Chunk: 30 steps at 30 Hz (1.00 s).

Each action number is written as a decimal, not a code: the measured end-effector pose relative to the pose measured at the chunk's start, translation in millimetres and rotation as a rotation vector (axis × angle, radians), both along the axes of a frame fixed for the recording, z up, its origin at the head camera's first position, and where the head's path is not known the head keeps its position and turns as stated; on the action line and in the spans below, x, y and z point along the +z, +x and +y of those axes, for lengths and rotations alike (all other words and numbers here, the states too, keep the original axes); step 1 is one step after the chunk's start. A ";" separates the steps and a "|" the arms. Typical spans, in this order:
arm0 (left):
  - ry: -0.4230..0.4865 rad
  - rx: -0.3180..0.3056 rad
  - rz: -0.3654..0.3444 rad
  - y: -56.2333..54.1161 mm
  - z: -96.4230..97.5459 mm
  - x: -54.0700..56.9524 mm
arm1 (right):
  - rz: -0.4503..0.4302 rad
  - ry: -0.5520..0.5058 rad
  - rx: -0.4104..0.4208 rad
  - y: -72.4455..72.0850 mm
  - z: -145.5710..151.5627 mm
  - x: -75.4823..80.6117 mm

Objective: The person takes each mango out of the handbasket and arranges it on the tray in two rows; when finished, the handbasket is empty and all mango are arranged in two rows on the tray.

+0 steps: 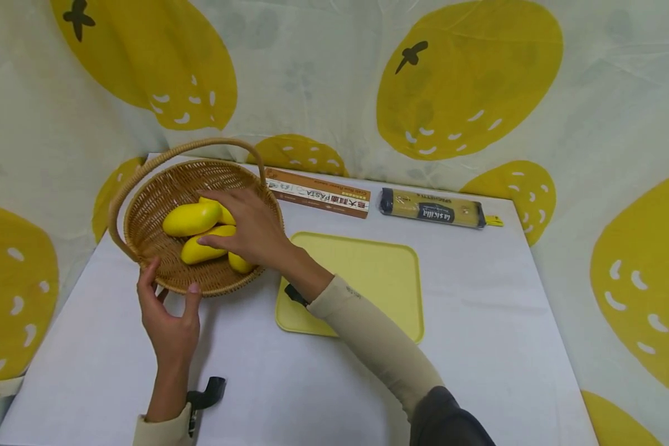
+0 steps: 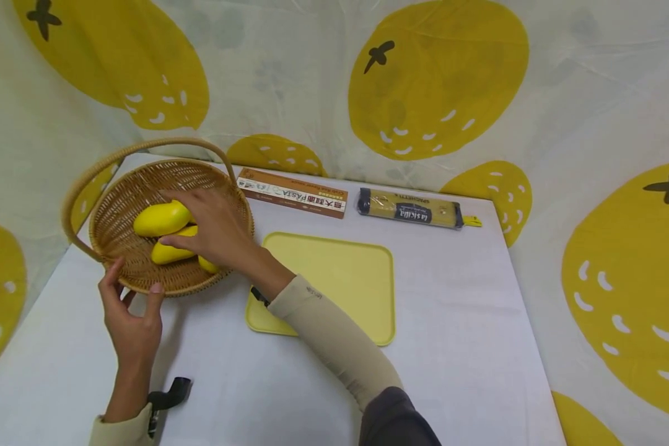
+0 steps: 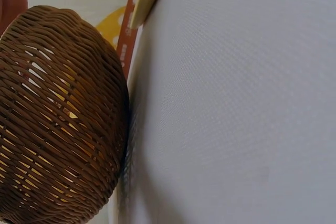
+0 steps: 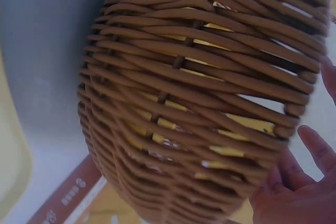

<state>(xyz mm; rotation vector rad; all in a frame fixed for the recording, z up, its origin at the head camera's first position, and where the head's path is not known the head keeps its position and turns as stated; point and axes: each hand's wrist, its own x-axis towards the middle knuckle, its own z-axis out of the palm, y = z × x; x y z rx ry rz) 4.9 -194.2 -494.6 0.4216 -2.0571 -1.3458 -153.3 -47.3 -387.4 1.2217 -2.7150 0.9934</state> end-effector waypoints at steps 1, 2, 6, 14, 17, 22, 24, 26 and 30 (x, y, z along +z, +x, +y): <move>-0.001 0.000 0.002 0.3 0.0 0.1 | -0.021 0.009 0.001 -1.7 -2.3 -0.6; -0.002 0.000 0.002 0.7 0.2 0.2 | -0.038 0.014 0.002 -3.3 -4.6 -1.6; -0.001 0.003 0.005 2.1 1.0 0.2 | -0.099 0.041 0.005 -10.6 -14.0 -5.9; 0.002 0.001 0.008 2.1 2.8 0.0 | -0.136 0.087 0.024 -25.2 -29.8 -10.1; -0.002 0.001 0.019 1.8 3.2 0.5 | -0.151 0.105 0.030 -29.1 -34.6 -10.2; -0.004 -0.005 0.032 1.3 3.7 0.9 | -0.173 0.126 0.042 -35.0 -42.0 -12.4; -0.005 -0.008 0.034 1.2 3.8 0.7 | -0.194 0.138 0.043 -36.8 -44.3 -14.3; -0.005 -0.006 0.037 1.2 3.9 0.4 | -0.213 0.153 0.042 -38.0 -46.2 -16.3; -0.006 -0.003 0.043 1.1 4.5 0.0 | -0.198 0.181 0.046 -39.8 -49.5 -21.8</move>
